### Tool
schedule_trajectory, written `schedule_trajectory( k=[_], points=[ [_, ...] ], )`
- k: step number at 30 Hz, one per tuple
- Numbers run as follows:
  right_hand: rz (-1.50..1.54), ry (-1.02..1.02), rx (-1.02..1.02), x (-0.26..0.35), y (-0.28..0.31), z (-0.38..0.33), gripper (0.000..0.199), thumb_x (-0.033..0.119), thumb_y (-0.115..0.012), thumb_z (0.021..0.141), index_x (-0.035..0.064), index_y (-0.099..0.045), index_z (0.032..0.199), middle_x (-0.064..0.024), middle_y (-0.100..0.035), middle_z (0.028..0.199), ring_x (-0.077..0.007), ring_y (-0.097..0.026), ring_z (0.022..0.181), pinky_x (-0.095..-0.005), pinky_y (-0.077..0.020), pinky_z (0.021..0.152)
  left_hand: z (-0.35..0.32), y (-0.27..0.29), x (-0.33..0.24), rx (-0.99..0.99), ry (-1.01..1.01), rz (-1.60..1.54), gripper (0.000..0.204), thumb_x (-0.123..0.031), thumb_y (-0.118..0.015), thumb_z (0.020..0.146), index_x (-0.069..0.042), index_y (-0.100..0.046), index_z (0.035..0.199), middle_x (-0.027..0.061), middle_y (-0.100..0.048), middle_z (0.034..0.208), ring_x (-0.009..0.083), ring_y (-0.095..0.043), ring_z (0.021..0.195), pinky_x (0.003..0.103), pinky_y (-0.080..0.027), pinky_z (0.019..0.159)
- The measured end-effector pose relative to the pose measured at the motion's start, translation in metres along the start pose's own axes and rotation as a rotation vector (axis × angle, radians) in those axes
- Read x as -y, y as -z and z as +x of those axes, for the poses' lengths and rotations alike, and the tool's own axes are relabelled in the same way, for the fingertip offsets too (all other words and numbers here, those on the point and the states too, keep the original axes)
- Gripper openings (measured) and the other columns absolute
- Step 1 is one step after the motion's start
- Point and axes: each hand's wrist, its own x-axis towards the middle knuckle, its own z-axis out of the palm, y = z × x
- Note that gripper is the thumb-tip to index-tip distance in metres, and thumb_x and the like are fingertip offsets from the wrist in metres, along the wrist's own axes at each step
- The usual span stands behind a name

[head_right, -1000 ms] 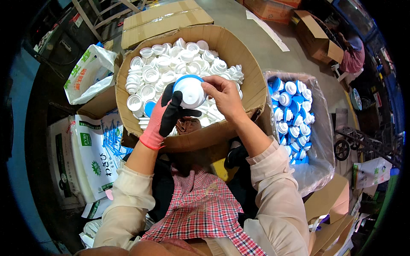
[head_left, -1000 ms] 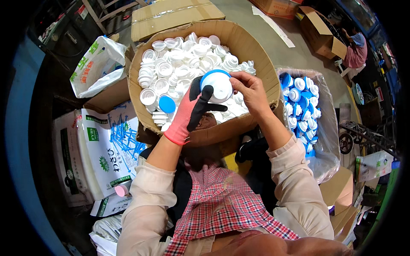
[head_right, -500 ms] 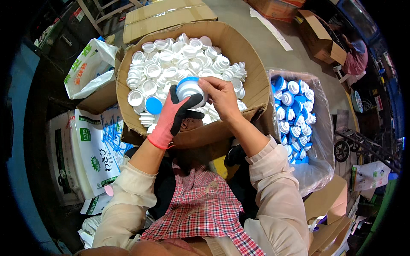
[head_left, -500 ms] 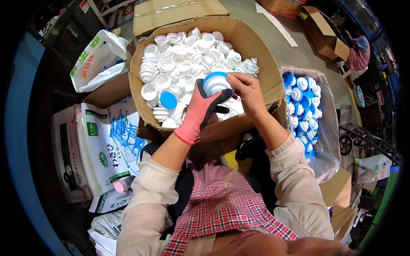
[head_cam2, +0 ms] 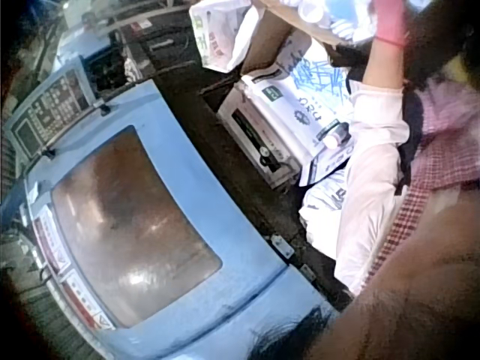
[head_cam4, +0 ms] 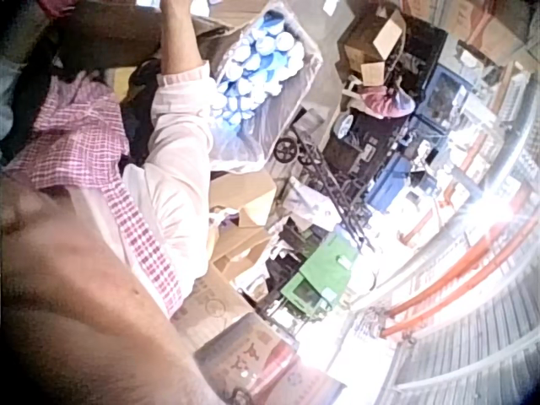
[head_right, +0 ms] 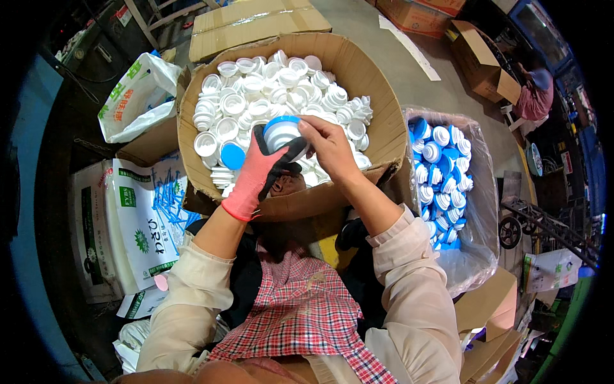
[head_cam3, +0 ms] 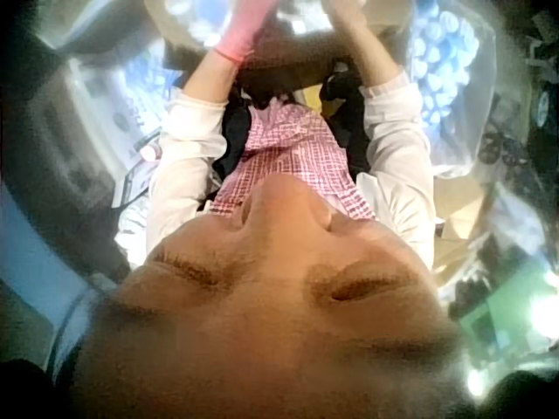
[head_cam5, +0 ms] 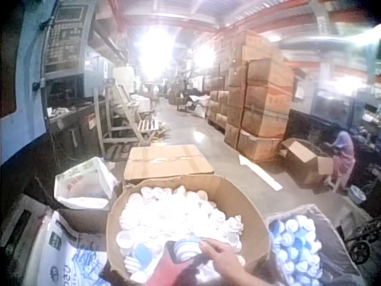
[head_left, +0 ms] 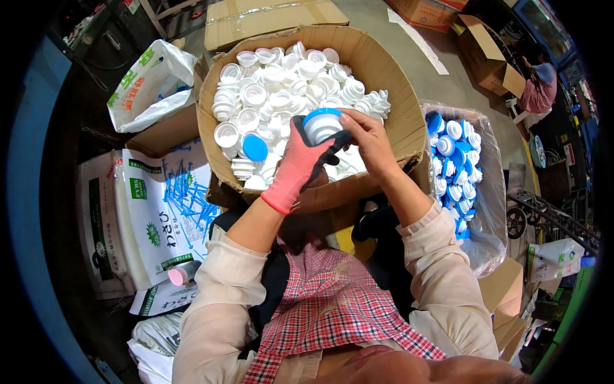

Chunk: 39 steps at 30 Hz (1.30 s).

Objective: The person repeatedly picks up white plastic cups and blue lids, fits the lids onto the cups, and places the assembled units into a nearby bin. The process is continuous and repetitive, with the person handling one unit at a time.

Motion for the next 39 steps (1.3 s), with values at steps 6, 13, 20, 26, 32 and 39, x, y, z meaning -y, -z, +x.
schedule_trajectory(
  k=[6, 13, 20, 26, 32, 39],
  points=[
    [0.157, -0.024, 0.059, 0.006, 0.018, 0.006, 0.037, 0.028, -0.052, 0.098, 0.0014, -0.057, 0.124, -0.0058, -0.062, 0.103, -0.0125, -0.058, 0.086, -0.0279, -0.051, 0.068, 0.0, -0.001, -0.034, 0.172, 0.023, -0.219, 0.054, -0.018, -0.073, 0.082, 0.004, -0.047, 0.124, 0.0134, -0.06, 0.108, 0.0179, -0.065, 0.077, 0.028, -0.054, 0.066],
    [-0.07, 0.138, 0.205, 0.024, 0.023, 0.002, 0.075, 0.032, -0.077, 0.079, 0.0044, -0.041, 0.14, -0.0115, -0.051, 0.128, -0.0197, -0.052, 0.114, -0.0323, -0.0463, 0.092, 0.003, 0.008, -0.027, 0.193, -0.016, -0.213, 0.046, -0.015, -0.07, 0.085, 0.003, -0.053, 0.124, 0.0094, -0.063, 0.103, 0.0148, -0.063, 0.08, 0.028, -0.052, 0.072],
    [0.005, 0.085, 0.205, 0.024, 0.022, 0.0, 0.073, 0.026, -0.079, 0.078, 0.0031, -0.042, 0.136, -0.0098, -0.054, 0.12, -0.0197, -0.053, 0.112, -0.0322, -0.0456, 0.093, 0.001, 0.006, -0.017, 0.125, -0.086, -0.171, 0.042, -0.017, -0.067, 0.088, 0.003, -0.053, 0.123, 0.009, -0.062, 0.109, 0.0172, -0.062, 0.092, 0.029, -0.051, 0.082],
    [0.08, 0.05, 0.202, 0.014, 0.021, 0.002, 0.073, 0.022, -0.082, 0.074, 0.0026, -0.044, 0.134, -0.0082, -0.056, 0.118, -0.0183, -0.055, 0.108, -0.0308, -0.0468, 0.088, -0.007, 0.001, -0.03, 0.021, -0.123, 0.297, 0.052, 0.0, -0.066, 0.078, 0.003, -0.05, 0.127, 0.0094, -0.06, 0.115, 0.0178, -0.059, 0.102, 0.03, -0.048, 0.089],
    [0.042, 0.022, 0.191, 0.027, 0.018, -0.001, 0.072, 0.017, -0.085, 0.068, 0.0031, -0.049, 0.129, -0.0067, -0.058, 0.113, -0.0188, -0.056, 0.106, -0.0317, -0.0484, 0.086, -0.002, 0.008, -0.019, 0.003, -0.199, 0.039, 0.045, -0.005, -0.072, 0.075, 0.003, -0.058, 0.117, 0.0161, -0.066, 0.101, 0.0222, -0.065, 0.09, 0.032, -0.051, 0.081],
    [0.126, 0.026, 0.275, 0.023, 0.026, 0.002, 0.069, 0.021, -0.083, 0.071, 0.0028, -0.049, 0.128, -0.0062, -0.058, 0.113, -0.0183, -0.056, 0.107, -0.0313, -0.0454, 0.091, -0.004, 0.016, -0.029, 0.04, -0.269, 0.279, 0.043, -0.001, -0.069, 0.075, 0.003, -0.059, 0.117, 0.0116, -0.067, 0.101, 0.0173, -0.064, 0.092, 0.03, -0.051, 0.082]
  ],
)
